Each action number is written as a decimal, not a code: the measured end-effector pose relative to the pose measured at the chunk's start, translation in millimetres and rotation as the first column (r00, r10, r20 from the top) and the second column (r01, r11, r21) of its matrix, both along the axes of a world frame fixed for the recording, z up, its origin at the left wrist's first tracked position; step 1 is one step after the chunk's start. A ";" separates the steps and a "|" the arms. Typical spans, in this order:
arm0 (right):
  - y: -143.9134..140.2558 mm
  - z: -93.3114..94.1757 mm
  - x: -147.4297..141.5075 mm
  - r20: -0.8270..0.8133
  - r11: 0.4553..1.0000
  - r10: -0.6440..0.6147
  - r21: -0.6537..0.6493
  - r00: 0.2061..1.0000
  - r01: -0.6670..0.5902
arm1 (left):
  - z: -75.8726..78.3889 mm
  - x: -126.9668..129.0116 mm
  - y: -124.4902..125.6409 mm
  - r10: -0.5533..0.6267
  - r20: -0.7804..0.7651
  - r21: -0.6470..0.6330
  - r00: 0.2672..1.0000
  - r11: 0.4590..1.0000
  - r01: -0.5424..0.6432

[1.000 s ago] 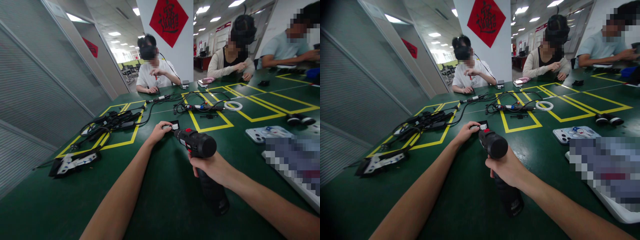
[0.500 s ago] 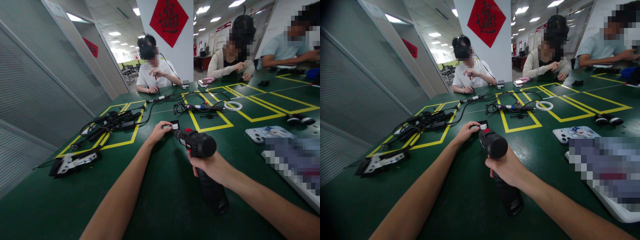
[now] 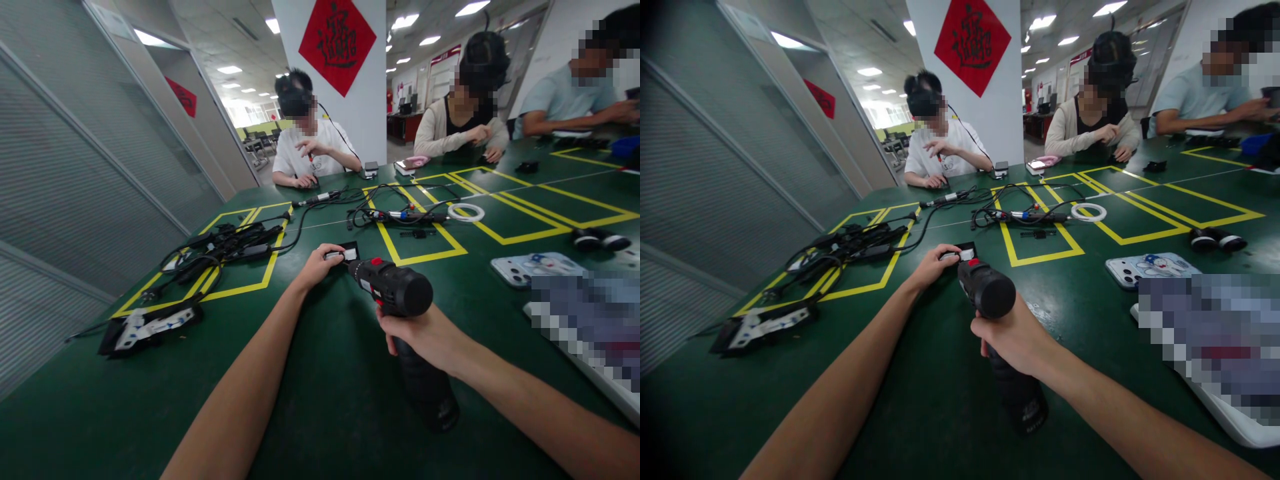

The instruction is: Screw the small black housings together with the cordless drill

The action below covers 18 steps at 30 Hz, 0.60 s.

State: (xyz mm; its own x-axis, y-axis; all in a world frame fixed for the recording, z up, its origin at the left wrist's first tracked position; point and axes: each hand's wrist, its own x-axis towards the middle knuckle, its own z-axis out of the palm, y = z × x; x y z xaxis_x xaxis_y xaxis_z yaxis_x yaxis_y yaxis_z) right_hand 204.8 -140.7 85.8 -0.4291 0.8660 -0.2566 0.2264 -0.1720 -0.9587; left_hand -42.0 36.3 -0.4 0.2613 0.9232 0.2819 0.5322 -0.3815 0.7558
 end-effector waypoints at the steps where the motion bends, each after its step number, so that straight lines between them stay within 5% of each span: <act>1: 0.1 0.2 0.2 0.000 1.000 0.001 -0.001 1.000 -0.001 | 0.2 -0.1 -0.2 -0.003 -0.002 0.001 1.000 1.000 0.003; 15: -8.8 -0.4 0.3 0.034 0.995 0.009 0.101 0.999 -0.013 | 2.3 4.1 -3.1 0.009 -0.046 0.049 0.999 0.999 -0.007; 18: -12.7 -2.6 0.4 0.077 0.978 -0.028 0.210 0.997 0.011 | 3.1 5.9 -4.7 0.021 -0.049 0.056 0.999 0.998 -0.018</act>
